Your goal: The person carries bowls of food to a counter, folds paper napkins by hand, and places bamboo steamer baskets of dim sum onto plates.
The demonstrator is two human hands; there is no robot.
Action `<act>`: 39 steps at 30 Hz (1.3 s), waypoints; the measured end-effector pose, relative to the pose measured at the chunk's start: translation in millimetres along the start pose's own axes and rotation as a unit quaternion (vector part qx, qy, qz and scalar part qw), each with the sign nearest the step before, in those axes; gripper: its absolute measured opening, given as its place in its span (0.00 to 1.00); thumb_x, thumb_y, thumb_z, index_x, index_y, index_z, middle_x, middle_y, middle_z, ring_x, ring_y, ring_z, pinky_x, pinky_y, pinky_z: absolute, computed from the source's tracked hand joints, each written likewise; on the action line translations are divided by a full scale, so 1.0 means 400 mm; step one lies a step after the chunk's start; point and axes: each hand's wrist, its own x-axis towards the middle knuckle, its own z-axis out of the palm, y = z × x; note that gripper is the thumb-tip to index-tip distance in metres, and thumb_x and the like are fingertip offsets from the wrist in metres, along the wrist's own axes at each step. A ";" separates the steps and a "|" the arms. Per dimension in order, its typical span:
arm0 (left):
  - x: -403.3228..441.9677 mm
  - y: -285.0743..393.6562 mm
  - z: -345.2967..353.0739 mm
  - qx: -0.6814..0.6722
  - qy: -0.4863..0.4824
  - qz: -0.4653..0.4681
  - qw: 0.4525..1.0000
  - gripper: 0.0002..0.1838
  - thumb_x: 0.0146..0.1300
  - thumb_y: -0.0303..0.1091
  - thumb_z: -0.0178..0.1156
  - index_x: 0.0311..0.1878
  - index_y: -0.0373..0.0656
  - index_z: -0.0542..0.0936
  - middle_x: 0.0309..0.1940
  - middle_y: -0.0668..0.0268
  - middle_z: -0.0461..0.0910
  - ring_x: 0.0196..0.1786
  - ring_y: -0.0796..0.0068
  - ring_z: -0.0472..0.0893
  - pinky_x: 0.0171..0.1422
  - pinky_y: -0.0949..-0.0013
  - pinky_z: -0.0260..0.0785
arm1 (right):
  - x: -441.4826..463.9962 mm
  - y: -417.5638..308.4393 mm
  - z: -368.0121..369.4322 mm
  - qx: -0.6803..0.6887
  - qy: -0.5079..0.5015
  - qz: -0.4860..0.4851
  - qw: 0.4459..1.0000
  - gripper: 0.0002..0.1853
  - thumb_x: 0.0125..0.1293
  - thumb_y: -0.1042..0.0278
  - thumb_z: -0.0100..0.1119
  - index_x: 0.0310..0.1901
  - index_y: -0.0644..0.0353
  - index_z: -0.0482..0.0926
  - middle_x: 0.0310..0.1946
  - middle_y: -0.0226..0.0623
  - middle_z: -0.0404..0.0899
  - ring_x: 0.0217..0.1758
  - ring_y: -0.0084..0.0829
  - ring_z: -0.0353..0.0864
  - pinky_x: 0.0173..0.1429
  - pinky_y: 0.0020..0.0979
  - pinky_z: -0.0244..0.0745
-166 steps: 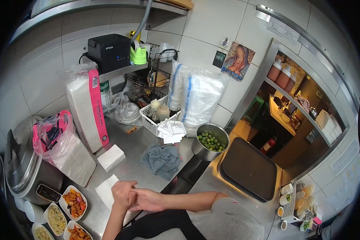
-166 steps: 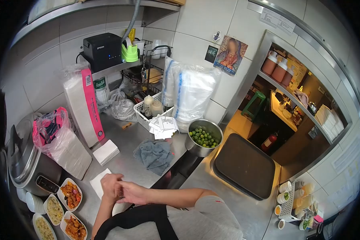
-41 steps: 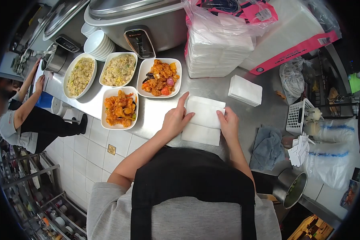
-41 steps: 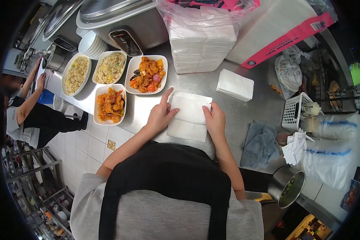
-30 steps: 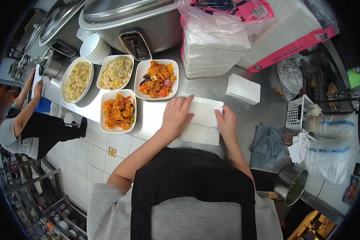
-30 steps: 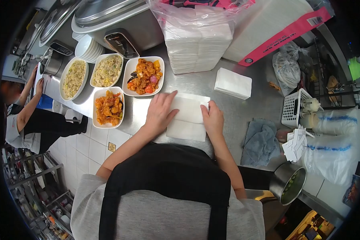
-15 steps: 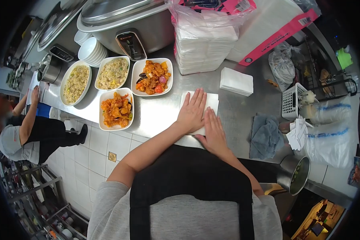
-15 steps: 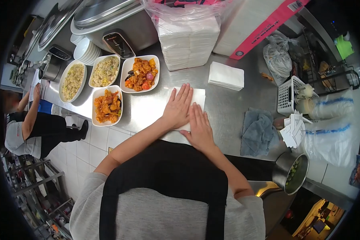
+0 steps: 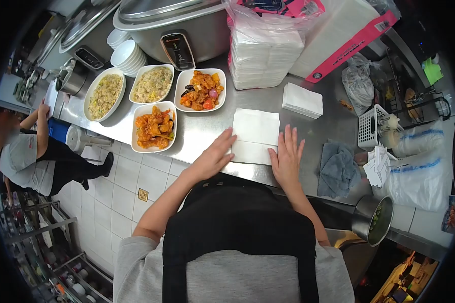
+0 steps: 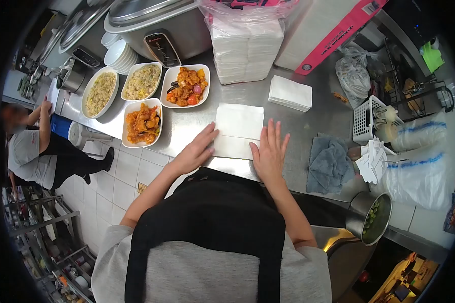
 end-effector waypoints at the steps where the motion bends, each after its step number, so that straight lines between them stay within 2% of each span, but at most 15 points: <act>1: -0.006 0.002 0.002 -0.088 0.071 -0.039 0.993 0.23 0.64 0.35 0.47 0.61 0.36 0.63 0.63 0.51 0.58 0.66 0.61 0.59 0.67 0.58 0.53 | 0.014 -0.002 -0.010 0.037 0.042 -0.029 0.998 0.23 0.58 0.67 0.55 0.55 0.66 0.69 0.65 0.45 0.56 0.71 0.43 0.48 0.69 0.52 0.41; 3: -0.009 0.000 0.005 -0.176 0.142 -0.076 0.971 0.19 0.64 0.32 0.47 0.56 0.34 0.67 0.59 0.50 0.65 0.63 0.63 0.66 0.64 0.62 0.59 | 0.034 0.009 -0.001 0.041 0.014 -0.085 0.995 0.21 0.56 0.69 0.55 0.53 0.65 0.70 0.63 0.44 0.60 0.69 0.42 0.53 0.69 0.50 0.44; 5: -0.004 -0.006 0.004 -0.482 0.112 -0.218 0.841 0.13 0.66 0.32 0.46 0.48 0.34 0.72 0.47 0.53 0.75 0.51 0.69 0.76 0.55 0.68 0.68 | 0.047 0.025 0.025 0.045 -0.014 -0.142 0.989 0.20 0.55 0.71 0.56 0.50 0.64 0.72 0.60 0.43 0.65 0.67 0.41 0.59 0.68 0.49 0.47; 7: 0.004 0.000 0.003 -0.522 0.102 -0.242 0.812 0.16 0.69 0.39 0.43 0.46 0.35 0.73 0.42 0.54 0.78 0.44 0.69 0.79 0.51 0.70 0.72 | 0.066 0.033 0.047 0.064 0.045 -0.153 0.985 0.14 0.53 0.74 0.57 0.44 0.63 0.75 0.51 0.40 0.74 0.60 0.37 0.68 0.66 0.47 0.53; 10: 0.029 0.032 -0.002 -0.765 -0.023 -0.243 0.596 0.30 0.69 0.52 0.32 0.47 0.32 0.72 0.44 0.51 0.77 0.48 0.63 0.79 0.53 0.66 0.72 | 0.075 0.022 0.031 0.095 0.105 -0.143 0.980 0.11 0.52 0.74 0.57 0.39 0.63 0.76 0.46 0.39 0.77 0.54 0.37 0.73 0.63 0.47 0.57; 14: 0.061 0.038 -0.002 -0.752 -0.003 -0.264 0.604 0.29 0.70 0.50 0.33 0.48 0.32 0.72 0.44 0.51 0.77 0.49 0.62 0.79 0.54 0.66 0.72 | 0.070 0.006 0.027 0.102 0.060 -0.151 0.981 0.08 0.52 0.76 0.57 0.35 0.63 0.77 0.43 0.39 0.78 0.52 0.38 0.75 0.61 0.44 0.60; 17: 0.049 0.055 -0.024 -0.669 -0.149 -0.268 0.678 0.29 0.69 0.51 0.36 0.54 0.31 0.68 0.48 0.49 0.75 0.52 0.61 0.76 0.56 0.66 0.71 | 0.077 0.038 0.056 0.099 0.075 -0.193 0.973 0.08 0.51 0.76 0.56 0.35 0.63 0.76 0.44 0.39 0.78 0.51 0.38 0.75 0.59 0.41 0.62; 20: 0.053 0.056 -0.003 -0.688 -0.147 -0.245 0.667 0.31 0.69 0.52 0.36 0.57 0.30 0.64 0.53 0.48 0.71 0.57 0.60 0.73 0.59 0.65 0.68 | 0.096 0.033 0.033 0.146 0.057 -0.152 0.976 0.09 0.50 0.77 0.55 0.36 0.63 0.76 0.43 0.39 0.77 0.50 0.37 0.75 0.56 0.38 0.64; 22: 0.066 0.041 0.002 -0.793 -0.102 -0.263 0.539 0.31 0.68 0.53 0.37 0.58 0.31 0.64 0.55 0.49 0.70 0.58 0.61 0.72 0.60 0.66 0.66 | 0.101 0.026 0.015 0.134 0.046 -0.189 0.972 0.09 0.49 0.77 0.55 0.35 0.63 0.76 0.42 0.38 0.78 0.48 0.35 0.75 0.53 0.36 0.64; 31: 0.078 0.054 -0.001 -0.787 -0.118 -0.258 0.548 0.33 0.67 0.56 0.39 0.61 0.35 0.62 0.59 0.51 0.66 0.62 0.60 0.67 0.64 0.62 0.61 | 0.127 0.051 -0.014 0.162 0.065 -0.175 0.969 0.09 0.48 0.76 0.58 0.35 0.62 0.76 0.42 0.38 0.77 0.51 0.34 0.74 0.55 0.36 0.63; 33: 0.107 0.085 -0.018 -0.867 -0.033 -0.225 0.444 0.35 0.66 0.58 0.37 0.61 0.35 0.61 0.60 0.50 0.64 0.61 0.57 0.68 0.64 0.60 0.61 | 0.122 0.048 -0.067 0.154 0.055 -0.213 0.963 0.10 0.48 0.76 0.59 0.36 0.61 0.77 0.43 0.39 0.76 0.50 0.36 0.73 0.55 0.37 0.64; 35: 0.146 0.086 -0.021 -0.890 -0.011 -0.195 0.413 0.29 0.65 0.48 0.46 0.61 0.36 0.62 0.58 0.51 0.66 0.60 0.56 0.69 0.64 0.59 0.62 | 0.119 0.065 -0.083 0.145 0.046 -0.248 0.957 0.11 0.48 0.76 0.59 0.37 0.61 0.77 0.43 0.40 0.75 0.50 0.37 0.73 0.56 0.39 0.64; 37: 0.202 0.090 -0.006 -0.735 0.051 -0.246 0.630 0.27 0.61 0.36 0.53 0.61 0.34 0.60 0.56 0.53 0.67 0.58 0.59 0.70 0.64 0.60 0.63 | 0.117 0.099 -0.094 0.238 0.065 -0.169 0.954 0.18 0.52 0.75 0.59 0.47 0.63 0.73 0.45 0.39 0.75 0.51 0.36 0.72 0.56 0.38 0.66; 38: 0.238 0.096 -0.002 -0.746 0.049 -0.254 0.614 0.26 0.56 0.23 0.54 0.58 0.34 0.62 0.53 0.56 0.69 0.56 0.63 0.72 0.62 0.62 0.66 | 0.124 0.122 -0.089 0.236 0.064 -0.168 0.955 0.18 0.52 0.75 0.59 0.47 0.63 0.73 0.45 0.39 0.75 0.51 0.36 0.72 0.56 0.38 0.66; 39: 0.276 0.107 0.004 -0.747 0.048 -0.253 0.612 0.26 0.56 0.23 0.54 0.58 0.34 0.62 0.53 0.56 0.69 0.56 0.63 0.72 0.62 0.62 0.66 | 0.142 0.153 -0.075 0.401 0.058 -0.011 0.914 0.22 0.54 0.75 0.58 0.52 0.64 0.68 0.47 0.40 0.74 0.52 0.34 0.72 0.55 0.36 0.67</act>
